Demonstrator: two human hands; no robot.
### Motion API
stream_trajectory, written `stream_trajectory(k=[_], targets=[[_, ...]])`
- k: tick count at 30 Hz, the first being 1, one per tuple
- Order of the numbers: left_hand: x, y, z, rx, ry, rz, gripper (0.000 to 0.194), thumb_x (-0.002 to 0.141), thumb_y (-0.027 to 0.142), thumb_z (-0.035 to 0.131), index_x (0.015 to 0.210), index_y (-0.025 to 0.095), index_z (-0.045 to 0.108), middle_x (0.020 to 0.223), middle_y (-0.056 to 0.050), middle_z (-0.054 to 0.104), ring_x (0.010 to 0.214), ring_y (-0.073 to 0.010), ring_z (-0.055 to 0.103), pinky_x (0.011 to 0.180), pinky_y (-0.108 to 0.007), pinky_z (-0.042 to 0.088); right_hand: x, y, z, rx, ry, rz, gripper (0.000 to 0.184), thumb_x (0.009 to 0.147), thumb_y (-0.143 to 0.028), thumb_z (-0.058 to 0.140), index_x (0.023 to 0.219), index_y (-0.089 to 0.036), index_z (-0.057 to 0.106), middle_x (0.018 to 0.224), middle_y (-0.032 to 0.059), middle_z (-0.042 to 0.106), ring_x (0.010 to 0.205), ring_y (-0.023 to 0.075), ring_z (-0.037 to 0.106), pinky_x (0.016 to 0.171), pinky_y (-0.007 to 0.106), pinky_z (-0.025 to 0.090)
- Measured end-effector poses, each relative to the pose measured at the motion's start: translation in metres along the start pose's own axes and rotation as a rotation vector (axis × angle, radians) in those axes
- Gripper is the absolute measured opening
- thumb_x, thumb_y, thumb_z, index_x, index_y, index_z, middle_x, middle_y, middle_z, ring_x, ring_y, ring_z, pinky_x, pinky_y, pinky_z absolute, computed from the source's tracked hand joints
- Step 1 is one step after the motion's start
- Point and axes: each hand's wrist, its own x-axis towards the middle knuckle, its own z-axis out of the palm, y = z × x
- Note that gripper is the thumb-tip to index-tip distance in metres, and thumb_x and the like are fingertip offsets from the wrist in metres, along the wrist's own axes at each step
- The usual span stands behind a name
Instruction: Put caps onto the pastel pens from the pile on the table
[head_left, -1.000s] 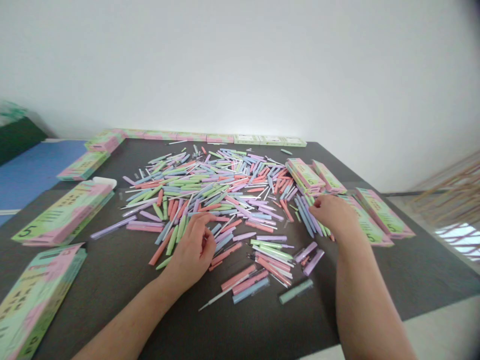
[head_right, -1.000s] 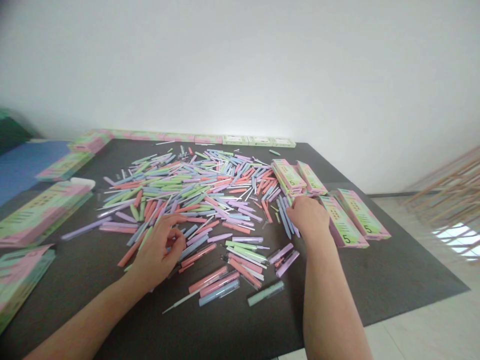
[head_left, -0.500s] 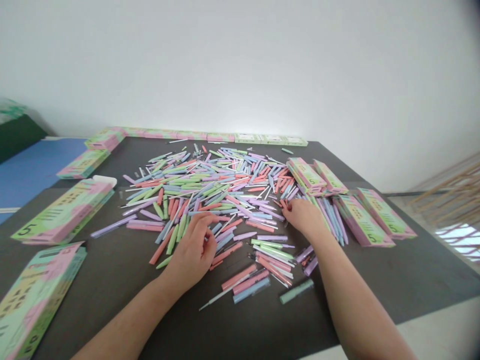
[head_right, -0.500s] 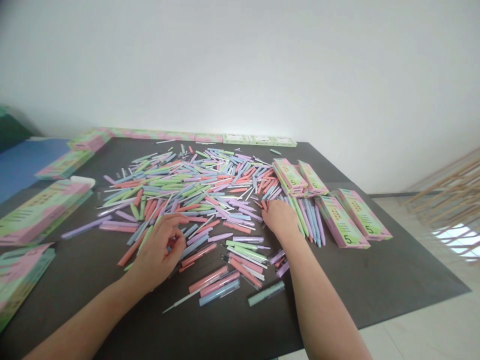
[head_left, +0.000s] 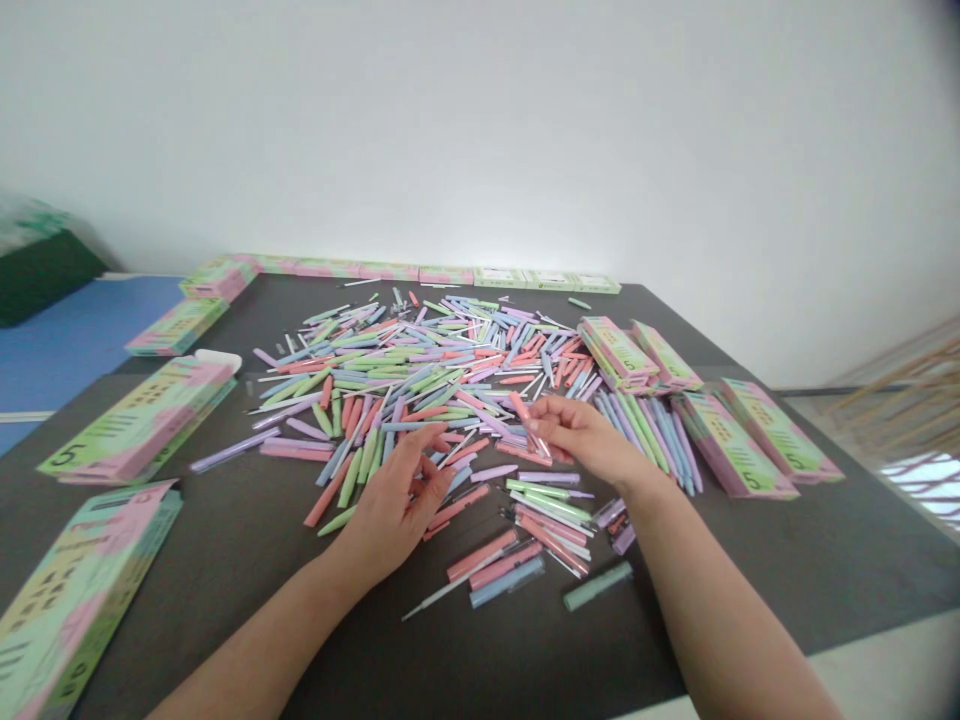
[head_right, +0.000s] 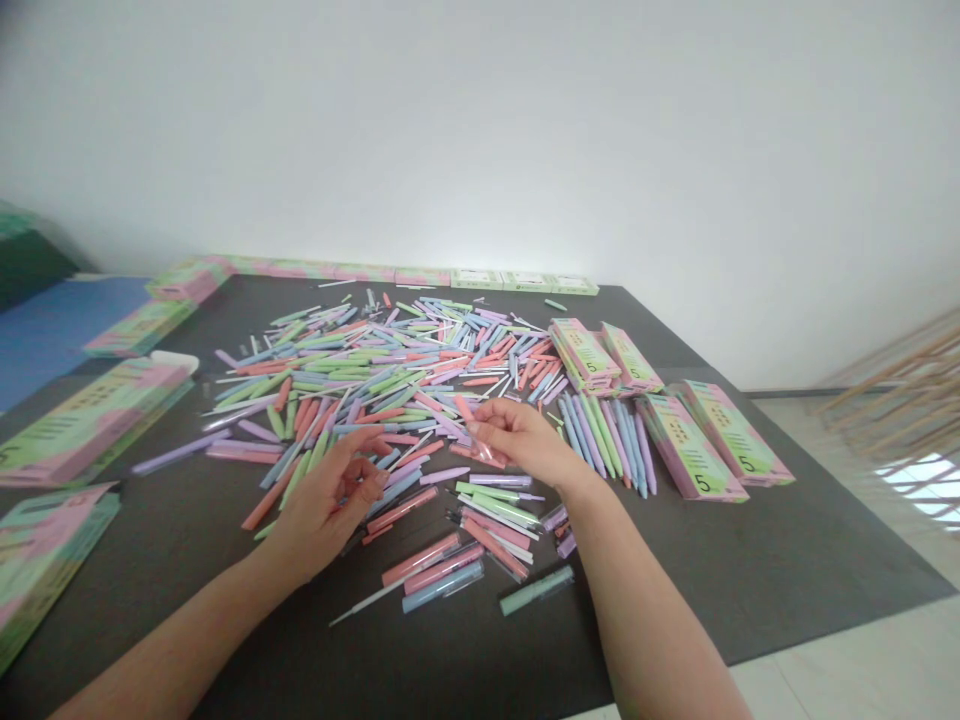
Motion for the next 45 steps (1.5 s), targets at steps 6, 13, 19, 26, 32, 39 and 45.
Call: stream_trajectory(k=[6, 13, 19, 26, 32, 39, 45], targets=[[-0.002, -0.003, 0.001, -0.137, -0.102, -0.012, 0.051, 0.093, 0.027, 0.051, 0.141, 0.028, 0.032, 0.117, -0.007, 0.056, 0.076, -0.0126, 0.059, 0.065, -0.026, 0.052, -0.005, -0.007, 0.041, 0.298, -0.381, -0.078, 0.026, 0.087, -0.039, 0.062, 0.097, -0.015, 0.059, 0.071, -0.0027, 0.058, 0.057, 0.0066, 0.050, 0.054, 0.019, 0.039], [0.002, -0.002, -0.003, 0.079, -0.078, 0.127, 0.018, 0.092, 0.020, 0.051, 0.105, 0.019, 0.064, 0.095, -0.005, 0.065, 0.089, -0.0168, 0.062, 0.079, -0.027, 0.049, -0.003, -0.005, 0.050, 0.285, -0.390, -0.169, 0.028, 0.085, -0.033, 0.064, 0.106, -0.014, 0.065, 0.103, 0.0072, 0.066, 0.091, 0.0149, 0.061, 0.082, 0.028, 0.047], [0.003, 0.002, -0.005, 0.075, 0.005, 0.024, 0.019, 0.092, 0.026, 0.051, 0.102, 0.018, 0.065, 0.082, -0.004, 0.067, 0.072, -0.0164, 0.064, 0.064, -0.025, 0.050, 0.005, 0.008, 0.011, -0.149, 0.119, -0.052, 0.030, 0.087, -0.038, 0.055, 0.095, -0.014, 0.070, 0.077, 0.0036, 0.069, 0.057, 0.0109, 0.054, 0.056, 0.023, 0.043], [0.001, 0.002, -0.005, 0.062, 0.011, -0.032, 0.021, 0.091, 0.028, 0.050, 0.103, 0.019, 0.065, 0.062, 0.001, 0.061, 0.051, -0.0133, 0.056, 0.049, -0.022, 0.044, 0.016, 0.040, -0.037, -0.686, 0.626, 0.085, 0.027, 0.083, -0.022, 0.051, 0.096, -0.013, 0.073, 0.088, 0.0094, 0.073, 0.077, 0.0207, 0.065, 0.076, 0.031, 0.046], [0.001, 0.000, -0.004, 0.041, 0.009, -0.054, 0.023, 0.093, 0.030, 0.050, 0.105, 0.017, 0.064, 0.072, -0.002, 0.063, 0.051, -0.0116, 0.054, 0.048, -0.022, 0.043, 0.024, 0.051, -0.028, -0.837, 0.489, 0.129, 0.024, 0.082, -0.024, 0.056, 0.092, -0.016, 0.076, 0.095, 0.0106, 0.075, 0.089, 0.0243, 0.066, 0.082, 0.032, 0.045], [0.001, 0.001, -0.003, 0.052, -0.007, -0.058, 0.023, 0.093, 0.031, 0.050, 0.104, 0.017, 0.063, 0.080, -0.003, 0.065, 0.054, -0.0116, 0.056, 0.050, -0.022, 0.043, 0.029, 0.052, -0.030, -0.882, 0.423, 0.145, 0.026, 0.085, -0.025, 0.054, 0.095, -0.015, 0.075, 0.100, 0.0123, 0.073, 0.093, 0.0237, 0.066, 0.084, 0.030, 0.044], [0.001, 0.001, -0.004, 0.060, -0.006, -0.033, 0.021, 0.093, 0.031, 0.051, 0.103, 0.018, 0.064, 0.083, -0.004, 0.066, 0.056, -0.0122, 0.057, 0.050, -0.022, 0.043, 0.030, 0.049, -0.028, -0.792, 0.418, 0.159, 0.018, 0.077, -0.020, 0.059, 0.082, -0.016, 0.075, 0.086, 0.0104, 0.074, 0.084, 0.0221, 0.066, 0.079, 0.028, 0.044]])
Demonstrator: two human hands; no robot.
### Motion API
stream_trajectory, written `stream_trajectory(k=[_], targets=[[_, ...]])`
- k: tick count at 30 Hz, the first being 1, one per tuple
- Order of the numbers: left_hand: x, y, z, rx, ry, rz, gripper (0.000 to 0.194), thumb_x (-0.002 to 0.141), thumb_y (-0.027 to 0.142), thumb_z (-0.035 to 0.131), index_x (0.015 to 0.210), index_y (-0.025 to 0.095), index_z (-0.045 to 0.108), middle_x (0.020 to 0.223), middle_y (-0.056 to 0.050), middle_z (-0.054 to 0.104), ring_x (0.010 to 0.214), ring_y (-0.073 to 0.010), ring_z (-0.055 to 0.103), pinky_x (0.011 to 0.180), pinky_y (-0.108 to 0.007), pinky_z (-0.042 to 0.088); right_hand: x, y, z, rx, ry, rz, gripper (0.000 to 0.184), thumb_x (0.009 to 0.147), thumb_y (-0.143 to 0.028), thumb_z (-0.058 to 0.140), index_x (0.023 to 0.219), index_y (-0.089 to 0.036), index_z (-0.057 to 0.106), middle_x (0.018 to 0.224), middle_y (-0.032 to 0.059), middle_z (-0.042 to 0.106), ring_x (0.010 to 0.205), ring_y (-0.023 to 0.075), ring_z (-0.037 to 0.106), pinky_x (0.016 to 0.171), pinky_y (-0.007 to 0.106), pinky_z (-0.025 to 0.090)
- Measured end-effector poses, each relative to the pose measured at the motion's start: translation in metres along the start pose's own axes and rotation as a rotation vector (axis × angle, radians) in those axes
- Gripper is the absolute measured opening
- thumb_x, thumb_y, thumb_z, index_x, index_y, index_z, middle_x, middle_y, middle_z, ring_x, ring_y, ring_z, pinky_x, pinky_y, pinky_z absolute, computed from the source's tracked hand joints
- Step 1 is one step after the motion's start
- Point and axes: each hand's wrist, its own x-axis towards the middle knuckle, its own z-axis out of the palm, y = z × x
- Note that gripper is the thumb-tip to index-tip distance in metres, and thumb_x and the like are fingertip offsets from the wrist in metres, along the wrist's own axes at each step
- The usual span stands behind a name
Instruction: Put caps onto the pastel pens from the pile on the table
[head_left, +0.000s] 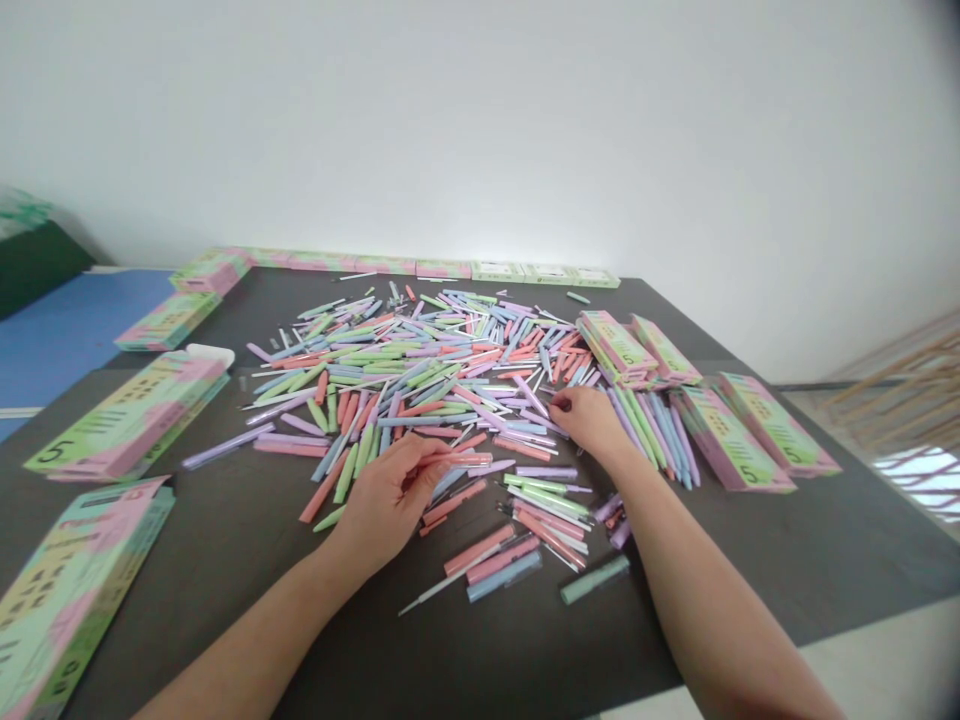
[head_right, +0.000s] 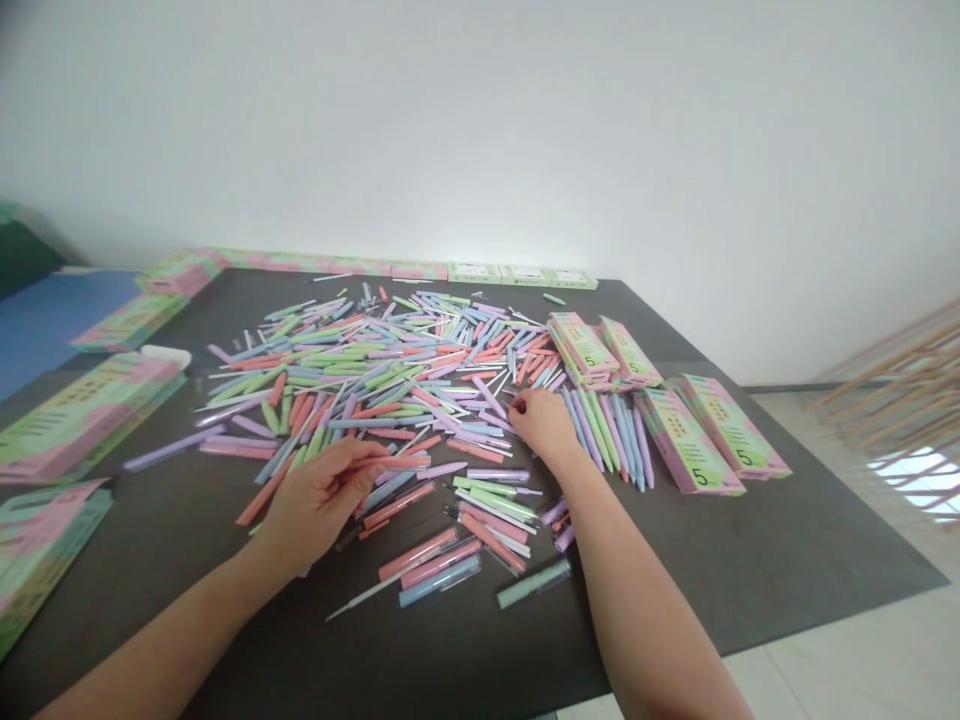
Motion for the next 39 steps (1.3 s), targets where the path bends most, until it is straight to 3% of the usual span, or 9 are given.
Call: stream_trajectory(k=[4, 9, 13, 17, 21, 23, 27, 31, 39], targets=[[0.001, 0.000, 0.000, 0.007, 0.009, -0.001, 0.021, 0.092, 0.030, 0.051, 0.103, 0.018, 0.064, 0.081, -0.004, 0.066, 0.057, -0.0129, 0.058, 0.050, -0.022, 0.044, -0.002, 0.004, -0.006, 0.160, 0.042, 0.062, 0.013, 0.073, -0.020, 0.059, 0.076, -0.015, 0.071, 0.081, 0.0098, 0.072, 0.081, 0.0213, 0.064, 0.075, 0.029, 0.045], [0.001, 0.000, 0.000, 0.002, 0.007, -0.004, 0.021, 0.093, 0.031, 0.051, 0.103, 0.018, 0.064, 0.083, -0.004, 0.066, 0.057, -0.0125, 0.058, 0.051, -0.022, 0.044, -0.006, 0.018, -0.027, 0.560, -0.002, 0.106, 0.020, 0.078, -0.031, 0.056, 0.083, -0.014, 0.063, 0.076, 0.0079, 0.069, 0.061, 0.0137, 0.060, 0.056, 0.025, 0.046], [0.000, 0.001, 0.000, -0.020, 0.007, -0.021, 0.022, 0.092, 0.031, 0.052, 0.102, 0.018, 0.065, 0.081, -0.004, 0.066, 0.053, -0.0117, 0.056, 0.050, -0.023, 0.044, -0.009, 0.020, -0.037, 0.861, -0.105, 0.099, 0.032, 0.069, -0.039, 0.067, 0.088, -0.014, 0.063, 0.073, 0.0054, 0.067, 0.053, 0.0096, 0.055, 0.049, 0.022, 0.044], [0.000, 0.002, -0.001, -0.075, 0.013, -0.064, 0.022, 0.091, 0.033, 0.053, 0.101, 0.017, 0.065, 0.065, 0.000, 0.061, 0.049, -0.0119, 0.053, 0.048, -0.023, 0.043, -0.017, 0.004, -0.035, 1.045, -0.223, 0.084, 0.035, 0.064, -0.039, 0.076, 0.088, -0.014, 0.066, 0.075, 0.0058, 0.069, 0.057, 0.0110, 0.062, 0.050, 0.021, 0.049], [0.001, 0.005, -0.002, -0.205, 0.021, -0.115, 0.021, 0.091, 0.031, 0.052, 0.101, 0.016, 0.064, 0.052, 0.005, 0.052, 0.045, -0.0108, 0.050, 0.047, -0.022, 0.041, -0.034, -0.028, -0.030, 1.324, -0.526, -0.014, 0.024, 0.072, -0.029, 0.076, 0.089, -0.015, 0.065, 0.080, 0.0043, 0.071, 0.066, 0.0118, 0.068, 0.057, 0.019, 0.054], [0.002, 0.007, -0.002, -0.308, 0.038, -0.142, 0.021, 0.091, 0.031, 0.052, 0.101, 0.016, 0.063, 0.052, 0.005, 0.051, 0.045, -0.0095, 0.049, 0.047, -0.021, 0.040, -0.045, -0.044, -0.029, 1.382, -0.667, -0.092, 0.021, 0.076, -0.027, 0.075, 0.089, -0.015, 0.064, 0.084, 0.0050, 0.071, 0.071, 0.0135, 0.071, 0.057, 0.018, 0.054], [0.002, 0.007, -0.002, -0.485, 0.082, -0.171, 0.020, 0.089, 0.030, 0.056, 0.100, 0.016, 0.063, 0.052, 0.006, 0.052, 0.044, -0.0079, 0.049, 0.046, -0.019, 0.039, -0.064, -0.065, -0.029, 1.477, -0.801, -0.206, 0.023, 0.084, -0.025, 0.069, 0.105, -0.020, 0.063, 0.089, 0.0048, 0.071, 0.078, 0.0164, 0.073, 0.061, 0.020, 0.056], [0.001, 0.006, -0.002, -0.559, 0.082, -0.170, 0.018, 0.090, 0.030, 0.057, 0.100, 0.016, 0.063, 0.052, 0.006, 0.052, 0.044, -0.0073, 0.049, 0.046, -0.018, 0.038, -0.072, -0.071, -0.030, 1.517, -0.825, -0.253, 0.035, 0.089, -0.022, 0.062, 0.123, -0.023, 0.058, 0.090, 0.0048, 0.070, 0.082, 0.0178, 0.074, 0.063, 0.022, 0.057], [0.000, 0.008, -0.003, -0.633, 0.082, -0.138, 0.018, 0.090, 0.029, 0.058, 0.101, 0.017, 0.066, 0.052, 0.006, 0.053, 0.045, -0.0069, 0.050, 0.046, -0.017, 0.039, -0.071, -0.072, -0.028, 1.516, -0.796, -0.299, 0.035, 0.088, -0.019, 0.063, 0.123, -0.025, 0.061, 0.088, 0.0025, 0.067, 0.072, 0.0134, 0.072, 0.058, 0.018, 0.056]])
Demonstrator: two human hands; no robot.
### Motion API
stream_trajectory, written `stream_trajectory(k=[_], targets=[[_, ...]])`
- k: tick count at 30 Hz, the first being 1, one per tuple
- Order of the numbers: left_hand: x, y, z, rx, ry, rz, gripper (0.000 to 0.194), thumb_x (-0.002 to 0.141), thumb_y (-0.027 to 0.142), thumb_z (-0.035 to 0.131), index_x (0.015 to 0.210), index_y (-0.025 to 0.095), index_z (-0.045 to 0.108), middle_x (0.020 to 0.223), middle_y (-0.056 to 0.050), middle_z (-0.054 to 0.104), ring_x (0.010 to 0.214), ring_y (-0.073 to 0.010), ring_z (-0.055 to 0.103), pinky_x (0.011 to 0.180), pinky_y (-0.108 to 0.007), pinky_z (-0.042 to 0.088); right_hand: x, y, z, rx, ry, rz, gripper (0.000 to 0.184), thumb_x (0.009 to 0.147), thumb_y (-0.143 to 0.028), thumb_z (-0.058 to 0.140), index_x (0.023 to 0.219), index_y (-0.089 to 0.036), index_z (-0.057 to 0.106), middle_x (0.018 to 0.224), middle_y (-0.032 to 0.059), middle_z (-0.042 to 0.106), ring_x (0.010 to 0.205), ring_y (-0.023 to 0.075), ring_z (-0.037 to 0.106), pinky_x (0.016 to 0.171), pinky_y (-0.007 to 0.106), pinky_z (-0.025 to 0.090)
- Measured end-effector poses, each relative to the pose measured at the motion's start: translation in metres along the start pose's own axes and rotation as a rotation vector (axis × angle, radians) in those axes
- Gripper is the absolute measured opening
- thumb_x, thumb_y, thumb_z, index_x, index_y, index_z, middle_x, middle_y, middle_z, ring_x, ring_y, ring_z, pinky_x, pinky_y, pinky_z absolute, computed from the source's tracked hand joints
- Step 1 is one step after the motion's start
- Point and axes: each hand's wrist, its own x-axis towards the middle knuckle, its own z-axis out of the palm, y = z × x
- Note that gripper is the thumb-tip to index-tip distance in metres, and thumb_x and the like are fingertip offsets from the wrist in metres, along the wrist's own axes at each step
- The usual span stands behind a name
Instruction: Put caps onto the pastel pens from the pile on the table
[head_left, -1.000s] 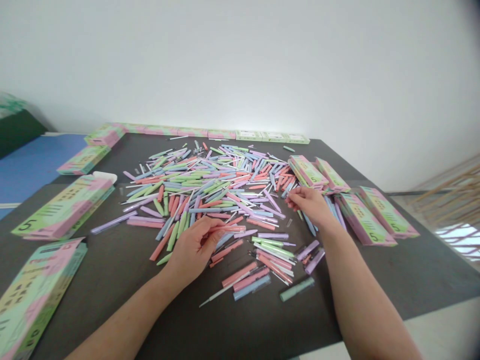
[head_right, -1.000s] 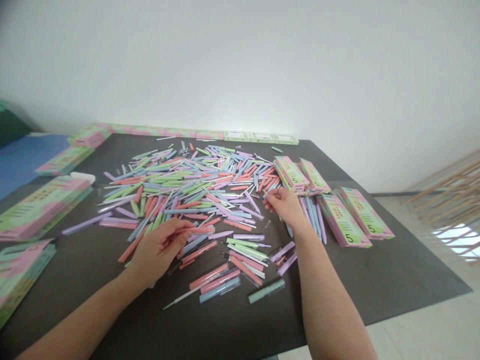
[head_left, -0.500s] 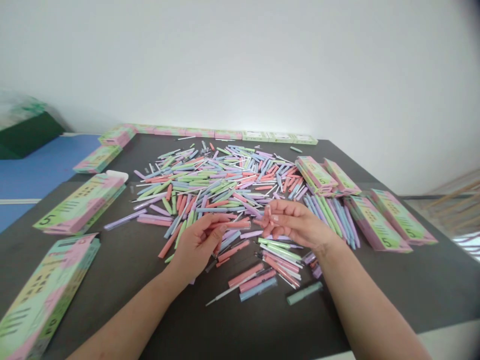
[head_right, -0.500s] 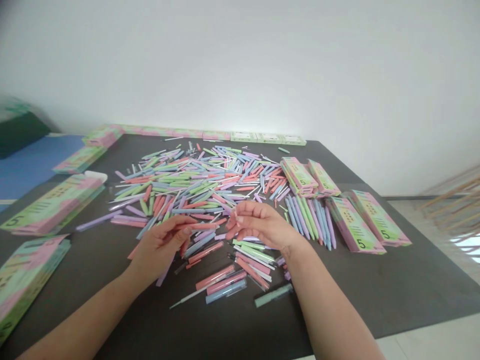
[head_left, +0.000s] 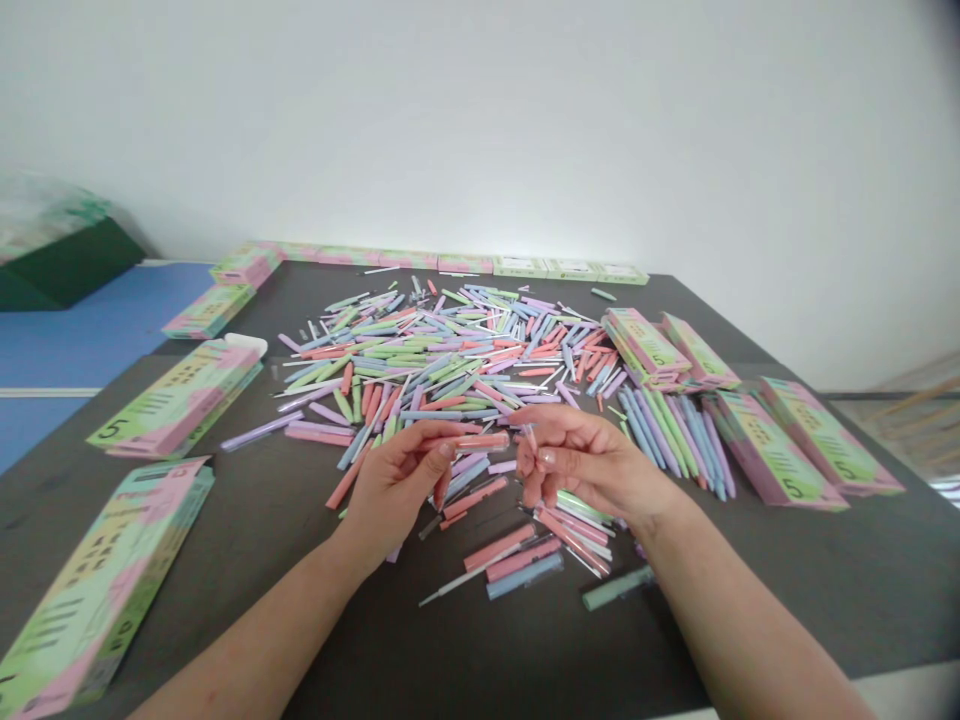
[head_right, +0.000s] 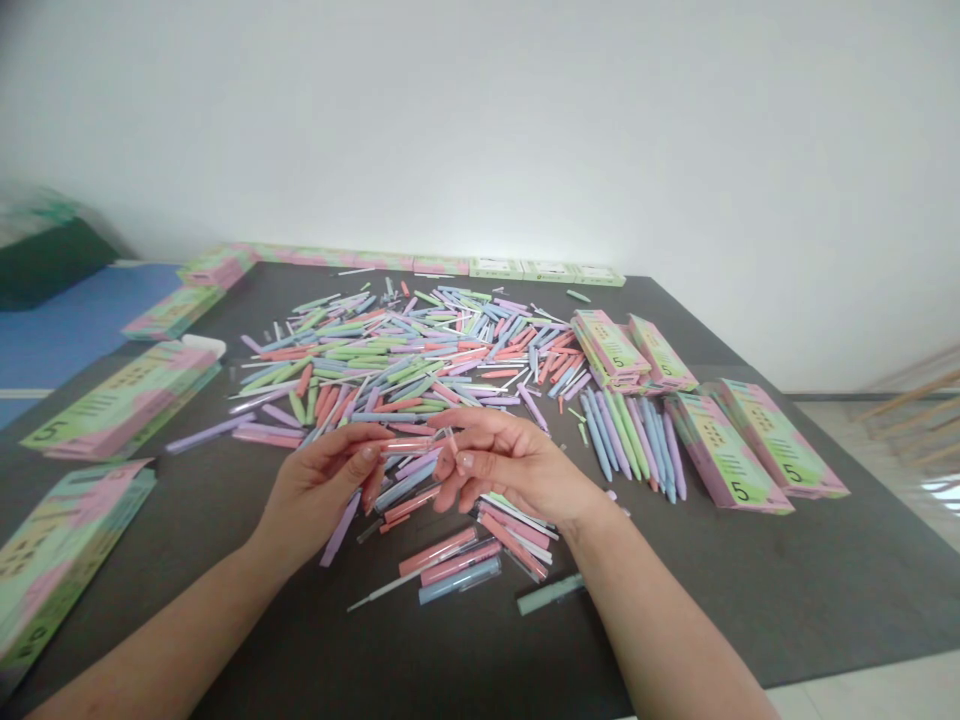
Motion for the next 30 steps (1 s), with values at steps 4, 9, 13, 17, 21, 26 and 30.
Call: stream_trajectory(k=[4, 9, 13, 17, 21, 26, 30], targets=[[0.000, 0.000, 0.000, -0.027, -0.012, -0.001, 0.019, 0.090, 0.029, 0.058, 0.102, 0.017, 0.066, 0.052, 0.005, 0.053, 0.045, -0.0071, 0.050, 0.047, -0.017, 0.039, 0.002, 0.003, -0.001, -0.054, 0.013, -0.020, 0.033, 0.087, -0.018, 0.064, 0.119, -0.025, 0.065, 0.084, 0.0012, 0.066, 0.065, 0.0103, 0.069, 0.052, 0.016, 0.054], [0.000, -0.003, -0.001, -0.050, -0.036, -0.006, 0.019, 0.090, 0.030, 0.058, 0.103, 0.018, 0.066, 0.052, 0.005, 0.054, 0.044, -0.0072, 0.049, 0.046, -0.018, 0.037, 0.002, 0.004, -0.002, -0.181, 0.062, -0.074, 0.033, 0.087, -0.016, 0.064, 0.118, -0.024, 0.067, 0.077, 0.0012, 0.067, 0.062, 0.0091, 0.065, 0.056, 0.018, 0.054], [0.000, -0.002, -0.002, -0.061, -0.036, -0.006, 0.019, 0.089, 0.030, 0.059, 0.103, 0.018, 0.066, 0.052, 0.005, 0.053, 0.045, -0.0077, 0.050, 0.047, -0.018, 0.037, 0.001, 0.001, 0.002, -0.235, 0.100, -0.134, 0.026, 0.087, -0.018, 0.063, 0.111, -0.021, 0.071, 0.080, 0.0026, 0.067, 0.064, 0.0102, 0.064, 0.057, 0.021, 0.054], [0.000, 0.002, 0.000, 0.013, -0.044, -0.013, 0.019, 0.086, 0.030, 0.062, 0.099, 0.017, 0.067, 0.058, 0.004, 0.057, 0.048, -0.0088, 0.050, 0.048, -0.020, 0.040, 0.003, 0.002, 0.010, -0.260, 0.111, -0.122, 0.021, 0.089, -0.019, 0.061, 0.107, -0.017, 0.070, 0.078, 0.0032, 0.069, 0.064, 0.0108, 0.065, 0.058, 0.022, 0.055], [-0.001, 0.005, 0.003, 0.254, -0.143, 0.064, 0.016, 0.085, 0.024, 0.062, 0.097, 0.017, 0.071, 0.081, -0.003, 0.068, 0.071, -0.0143, 0.060, 0.063, -0.023, 0.046, 0.006, 0.008, 0.019, -0.246, 0.106, -0.120, 0.021, 0.088, -0.018, 0.063, 0.109, -0.016, 0.067, 0.083, 0.0045, 0.072, 0.075, 0.0128, 0.070, 0.066, 0.022, 0.057], [-0.004, 0.006, 0.005, 0.339, -0.231, 0.168, 0.015, 0.088, 0.023, 0.059, 0.098, 0.018, 0.069, 0.093, -0.006, 0.069, 0.087, -0.0181, 0.061, 0.079, -0.028, 0.046, 0.007, 0.013, 0.021, -0.196, 0.078, -0.140, 0.034, 0.087, -0.021, 0.064, 0.121, -0.022, 0.062, 0.093, 0.0036, 0.070, 0.081, 0.0138, 0.071, 0.069, 0.023, 0.058], [-0.001, 0.007, 0.003, 0.197, -0.178, 0.079, 0.016, 0.088, 0.028, 0.061, 0.095, 0.017, 0.070, 0.098, -0.008, 0.067, 0.093, -0.0203, 0.060, 0.081, -0.031, 0.047, 0.008, 0.013, 0.021, -0.200, 0.089, -0.157, 0.031, 0.087, -0.021, 0.064, 0.118, -0.022, 0.063, 0.093, 0.0028, 0.067, 0.078, 0.0134, 0.072, 0.065, 0.021, 0.058]])
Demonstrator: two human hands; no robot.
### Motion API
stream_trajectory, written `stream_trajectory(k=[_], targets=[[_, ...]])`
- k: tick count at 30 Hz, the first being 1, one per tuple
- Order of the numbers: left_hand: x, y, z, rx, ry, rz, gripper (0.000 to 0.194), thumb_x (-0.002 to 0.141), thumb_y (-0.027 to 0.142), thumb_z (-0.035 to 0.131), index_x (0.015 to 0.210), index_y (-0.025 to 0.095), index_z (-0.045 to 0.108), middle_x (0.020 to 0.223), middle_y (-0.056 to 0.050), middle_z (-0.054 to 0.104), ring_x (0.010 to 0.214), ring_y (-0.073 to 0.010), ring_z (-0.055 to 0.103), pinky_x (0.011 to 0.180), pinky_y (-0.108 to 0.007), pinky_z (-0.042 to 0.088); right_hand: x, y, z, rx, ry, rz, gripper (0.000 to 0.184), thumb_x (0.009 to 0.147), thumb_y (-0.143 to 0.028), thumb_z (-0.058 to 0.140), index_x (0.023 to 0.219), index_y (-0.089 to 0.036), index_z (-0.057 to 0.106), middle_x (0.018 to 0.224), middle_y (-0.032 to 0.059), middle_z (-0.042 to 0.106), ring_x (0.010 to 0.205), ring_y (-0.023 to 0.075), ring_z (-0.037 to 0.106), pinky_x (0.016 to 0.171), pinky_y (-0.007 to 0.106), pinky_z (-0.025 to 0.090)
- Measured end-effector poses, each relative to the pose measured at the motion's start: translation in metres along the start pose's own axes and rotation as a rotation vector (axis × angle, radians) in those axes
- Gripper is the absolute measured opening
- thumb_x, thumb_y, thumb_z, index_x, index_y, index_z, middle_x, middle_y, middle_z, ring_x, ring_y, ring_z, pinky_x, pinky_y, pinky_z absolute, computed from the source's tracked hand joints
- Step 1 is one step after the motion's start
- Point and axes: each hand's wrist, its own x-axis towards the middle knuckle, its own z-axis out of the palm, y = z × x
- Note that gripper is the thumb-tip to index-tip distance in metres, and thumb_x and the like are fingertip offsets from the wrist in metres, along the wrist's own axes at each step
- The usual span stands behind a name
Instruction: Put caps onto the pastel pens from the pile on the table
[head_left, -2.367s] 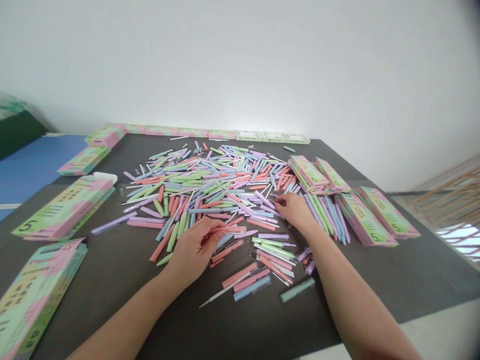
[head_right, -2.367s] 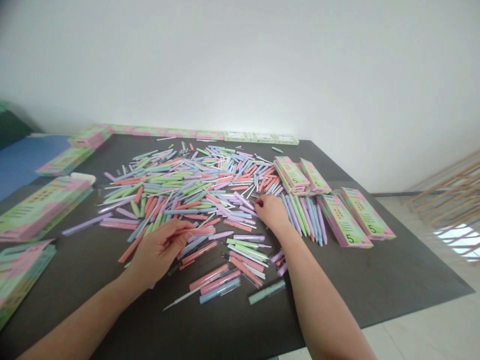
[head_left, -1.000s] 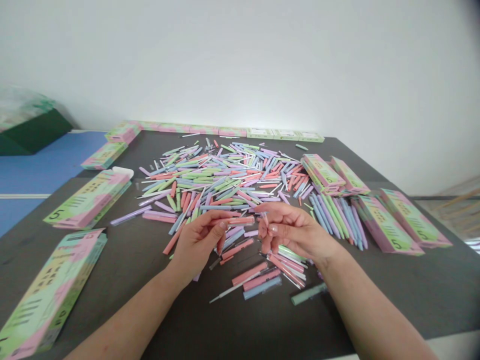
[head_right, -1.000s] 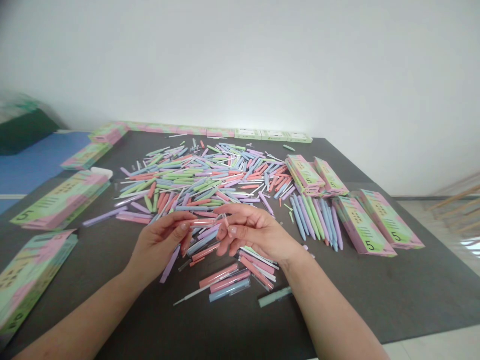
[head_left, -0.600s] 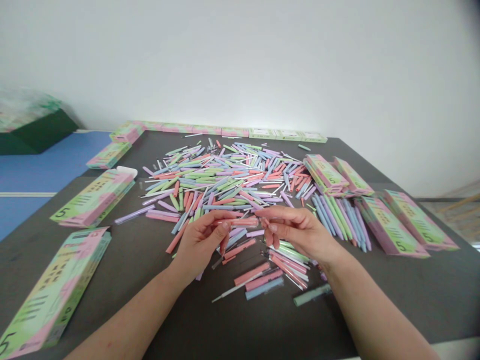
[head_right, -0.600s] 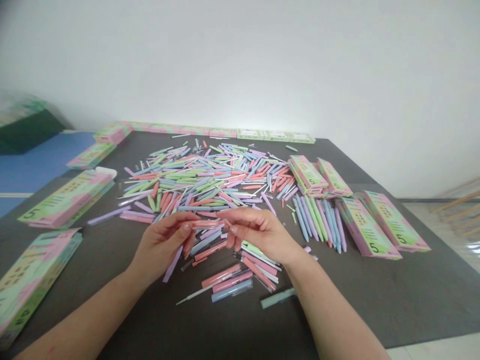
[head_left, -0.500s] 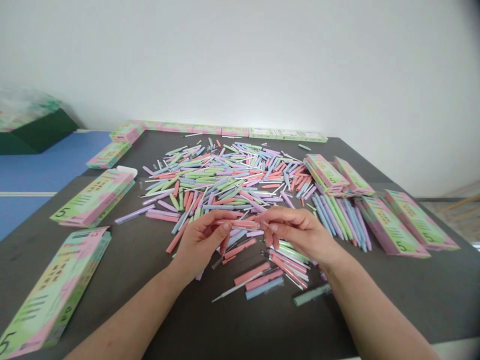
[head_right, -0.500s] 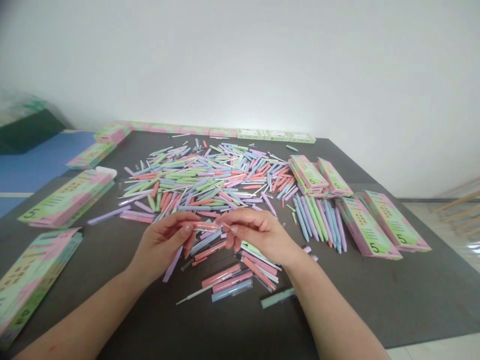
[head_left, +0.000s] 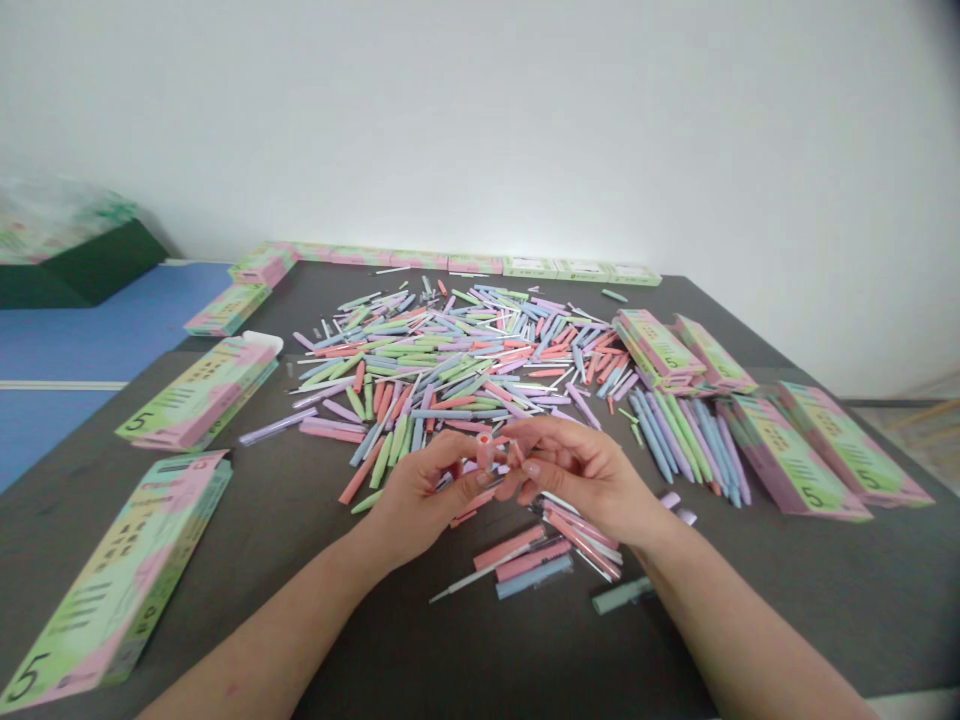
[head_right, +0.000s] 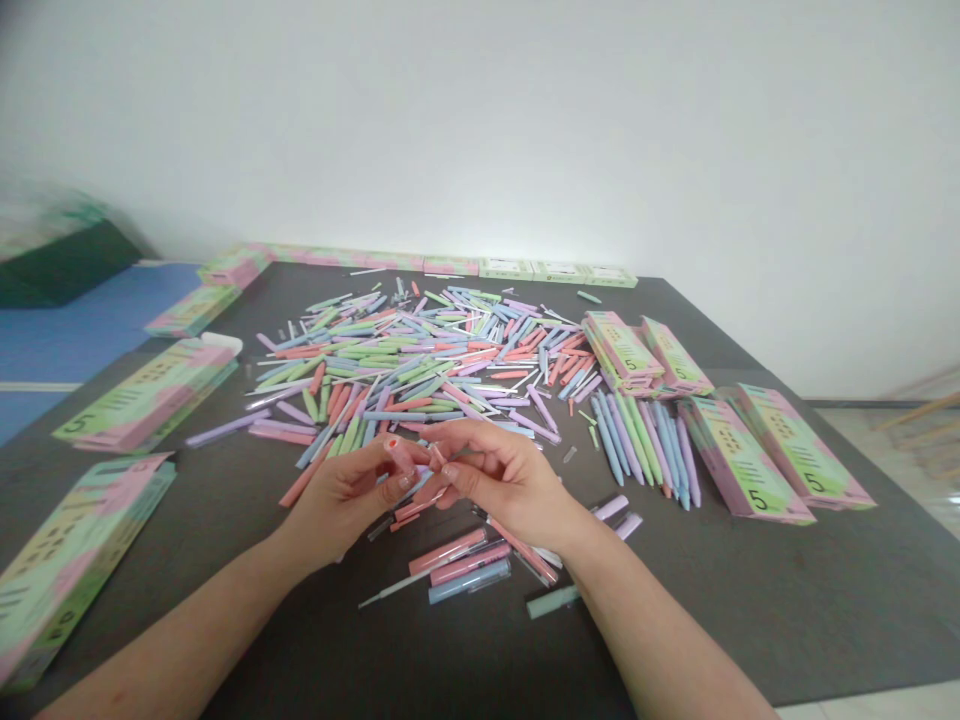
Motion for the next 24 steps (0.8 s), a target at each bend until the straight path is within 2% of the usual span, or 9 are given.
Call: stream_trajectory(k=[3, 5, 7, 9, 14, 17, 21, 24], targets=[[0.003, -0.003, -0.003, -0.174, 0.088, -0.026, 0.010, 0.083, 0.025, 0.068, 0.087, 0.016, 0.072, 0.096, -0.007, 0.066, 0.093, -0.0187, 0.060, 0.081, -0.028, 0.047, 0.002, 0.001, 0.001, -0.007, 0.008, 0.002, 0.025, 0.086, -0.020, 0.065, 0.111, -0.021, 0.065, 0.091, 0.0019, 0.067, 0.075, 0.0131, 0.073, 0.061, 0.019, 0.057], [0.004, -0.006, -0.003, -0.302, 0.118, -0.058, 0.010, 0.081, 0.025, 0.070, 0.084, 0.016, 0.072, 0.084, -0.004, 0.066, 0.077, -0.0137, 0.060, 0.069, -0.023, 0.047, 0.003, 0.003, 0.001, -0.028, 0.025, 0.015, 0.021, 0.085, -0.021, 0.067, 0.106, -0.020, 0.066, 0.087, 0.0013, 0.066, 0.072, 0.0129, 0.073, 0.059, 0.018, 0.056], [0.005, -0.008, -0.002, -0.438, 0.111, -0.096, 0.013, 0.081, 0.025, 0.071, 0.090, 0.016, 0.070, 0.074, -0.001, 0.065, 0.063, -0.0097, 0.056, 0.056, -0.019, 0.044, 0.003, 0.005, 0.000, -0.064, 0.042, 0.025, 0.019, 0.084, -0.022, 0.067, 0.103, -0.019, 0.068, 0.083, 0.0014, 0.067, 0.071, 0.0128, 0.072, 0.059, 0.019, 0.056], [0.005, -0.007, 0.000, -0.531, 0.121, -0.107, 0.018, 0.079, 0.022, 0.072, 0.095, 0.018, 0.066, 0.076, 0.000, 0.066, 0.060, -0.0093, 0.057, 0.052, -0.019, 0.045, 0.004, 0.005, -0.001, -0.095, 0.048, 0.031, 0.019, 0.084, -0.023, 0.067, 0.103, -0.018, 0.069, 0.083, 0.0023, 0.067, 0.072, 0.0127, 0.071, 0.061, 0.020, 0.056], [0.004, 0.002, 0.002, -0.618, 0.153, -0.106, 0.038, 0.077, 0.015, 0.074, 0.107, 0.023, 0.053, 0.083, 0.000, 0.071, 0.063, -0.0124, 0.066, 0.053, -0.020, 0.051, 0.004, 0.005, -0.002, -0.115, 0.049, 0.054, 0.022, 0.084, -0.023, 0.067, 0.105, -0.018, 0.067, 0.080, 0.0018, 0.068, 0.065, 0.0108, 0.068, 0.061, 0.022, 0.055], [0.003, 0.004, 0.001, -0.664, 0.167, -0.125, 0.039, 0.077, 0.018, 0.075, 0.108, 0.023, 0.051, 0.083, -0.001, 0.072, 0.064, -0.0136, 0.068, 0.054, -0.021, 0.053, 0.003, 0.003, -0.001, -0.101, 0.061, 0.067, 0.023, 0.084, -0.022, 0.068, 0.106, -0.017, 0.063, 0.076, 0.0006, 0.068, 0.065, 0.0105, 0.068, 0.061, 0.021, 0.054], [0.004, 0.002, 0.002, -0.672, 0.194, -0.142, 0.031, 0.073, 0.019, 0.078, 0.095, 0.017, 0.058, 0.080, -0.002, 0.072, 0.065, -0.0121, 0.068, 0.057, -0.019, 0.054, 0.000, 0.002, 0.000, -0.098, 0.071, 0.076, 0.017, 0.083, -0.024, 0.069, 0.096, -0.015, 0.063, 0.072, 0.0017, 0.070, 0.064, 0.0115, 0.069, 0.061, 0.022, 0.054], [0.005, 0.002, 0.002, -0.689, 0.215, -0.149, 0.029, 0.070, 0.019, 0.081, 0.086, 0.016, 0.057, 0.081, -0.001, 0.071, 0.063, -0.0111, 0.067, 0.055, -0.018, 0.053, -0.001, 0.000, 0.000, -0.139, 0.079, 0.047, 0.014, 0.083, -0.023, 0.067, 0.095, -0.015, 0.066, 0.071, 0.0020, 0.070, 0.064, 0.0116, 0.069, 0.061, 0.022, 0.055]])
